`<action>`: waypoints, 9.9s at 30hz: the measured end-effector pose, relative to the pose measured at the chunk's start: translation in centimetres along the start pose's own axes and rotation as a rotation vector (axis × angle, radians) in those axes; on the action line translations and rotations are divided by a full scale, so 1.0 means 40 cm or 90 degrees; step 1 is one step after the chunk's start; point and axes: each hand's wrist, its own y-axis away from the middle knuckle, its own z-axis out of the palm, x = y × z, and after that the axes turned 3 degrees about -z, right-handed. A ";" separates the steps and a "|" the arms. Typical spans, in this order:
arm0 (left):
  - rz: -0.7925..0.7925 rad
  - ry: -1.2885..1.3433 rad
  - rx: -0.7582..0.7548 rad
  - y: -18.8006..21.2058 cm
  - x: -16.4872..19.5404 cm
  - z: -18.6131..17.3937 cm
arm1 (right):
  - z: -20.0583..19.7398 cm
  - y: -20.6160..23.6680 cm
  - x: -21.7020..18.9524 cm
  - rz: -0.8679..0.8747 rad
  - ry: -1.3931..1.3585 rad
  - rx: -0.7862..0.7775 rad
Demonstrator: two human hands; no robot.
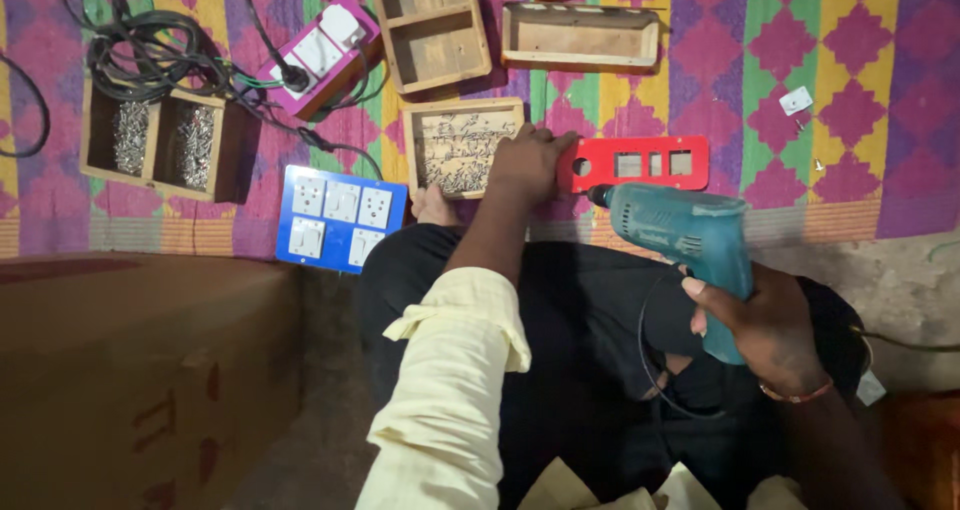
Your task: The person uses a corded electric drill to drive screws into colorful plastic electrical switchboard frames. They pick up frames, align them, and fasten them to wooden bases, then place the assembled units into a stack.
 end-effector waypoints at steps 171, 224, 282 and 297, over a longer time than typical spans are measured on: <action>-0.007 0.116 0.039 -0.006 -0.004 0.012 | 0.034 -0.112 -0.094 -0.090 0.128 0.062; -0.008 0.109 0.014 -0.014 -0.003 0.007 | 0.026 -0.163 -0.274 0.046 0.276 -0.063; 0.128 0.015 0.085 -0.037 0.215 0.076 | -0.154 0.037 0.391 0.009 -0.621 0.017; -0.080 -0.088 0.245 -0.153 0.098 -0.103 | -0.155 0.036 0.426 -0.022 -0.698 0.007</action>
